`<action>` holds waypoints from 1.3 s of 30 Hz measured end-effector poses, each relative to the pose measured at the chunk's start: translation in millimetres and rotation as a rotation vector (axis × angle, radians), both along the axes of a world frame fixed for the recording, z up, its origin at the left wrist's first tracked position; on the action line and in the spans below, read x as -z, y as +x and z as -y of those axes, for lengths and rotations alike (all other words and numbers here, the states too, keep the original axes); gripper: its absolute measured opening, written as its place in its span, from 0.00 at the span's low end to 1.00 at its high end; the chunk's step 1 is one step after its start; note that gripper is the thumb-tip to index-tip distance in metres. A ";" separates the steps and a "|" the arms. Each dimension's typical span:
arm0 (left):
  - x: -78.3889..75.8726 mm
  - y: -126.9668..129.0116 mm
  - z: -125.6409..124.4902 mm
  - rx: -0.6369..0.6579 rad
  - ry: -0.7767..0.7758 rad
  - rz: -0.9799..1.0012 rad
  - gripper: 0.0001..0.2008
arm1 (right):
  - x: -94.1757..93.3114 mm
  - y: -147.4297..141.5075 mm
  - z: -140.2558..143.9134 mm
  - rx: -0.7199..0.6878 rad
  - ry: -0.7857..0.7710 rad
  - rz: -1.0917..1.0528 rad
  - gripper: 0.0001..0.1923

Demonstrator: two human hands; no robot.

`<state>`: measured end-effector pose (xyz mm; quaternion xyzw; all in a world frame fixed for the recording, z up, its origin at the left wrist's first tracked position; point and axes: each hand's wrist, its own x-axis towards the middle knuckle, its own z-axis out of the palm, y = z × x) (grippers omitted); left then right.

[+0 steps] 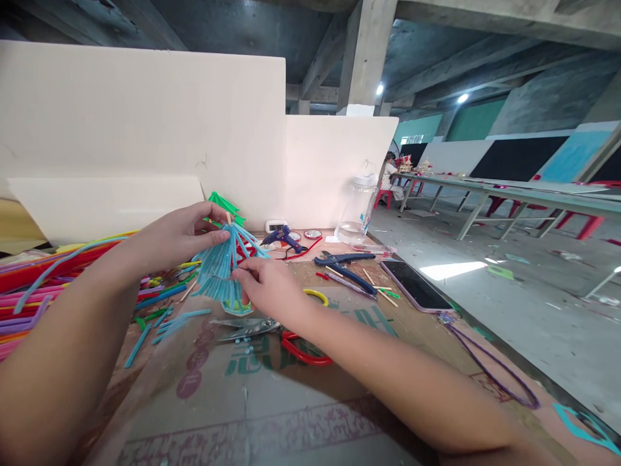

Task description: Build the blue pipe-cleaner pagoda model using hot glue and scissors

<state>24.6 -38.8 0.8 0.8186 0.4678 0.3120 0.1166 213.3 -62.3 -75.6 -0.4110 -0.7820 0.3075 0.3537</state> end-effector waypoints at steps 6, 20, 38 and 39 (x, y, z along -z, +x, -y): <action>-0.4 2.4 1.9 0.014 0.013 0.000 0.14 | -1.9 -2.1 3.2 0.010 -0.058 -0.059 0.11; -2.6 4.0 4.2 0.021 0.047 -0.011 0.13 | -3.1 -4.6 7.7 0.005 -0.126 -0.163 0.11; -4.1 13.0 13.3 -0.112 0.064 -0.045 0.17 | -4.5 2.0 6.3 0.045 0.083 0.115 0.11; -3.3 15.3 14.3 -0.141 0.089 -0.056 0.16 | -4.9 2.1 6.3 0.044 0.089 0.118 0.11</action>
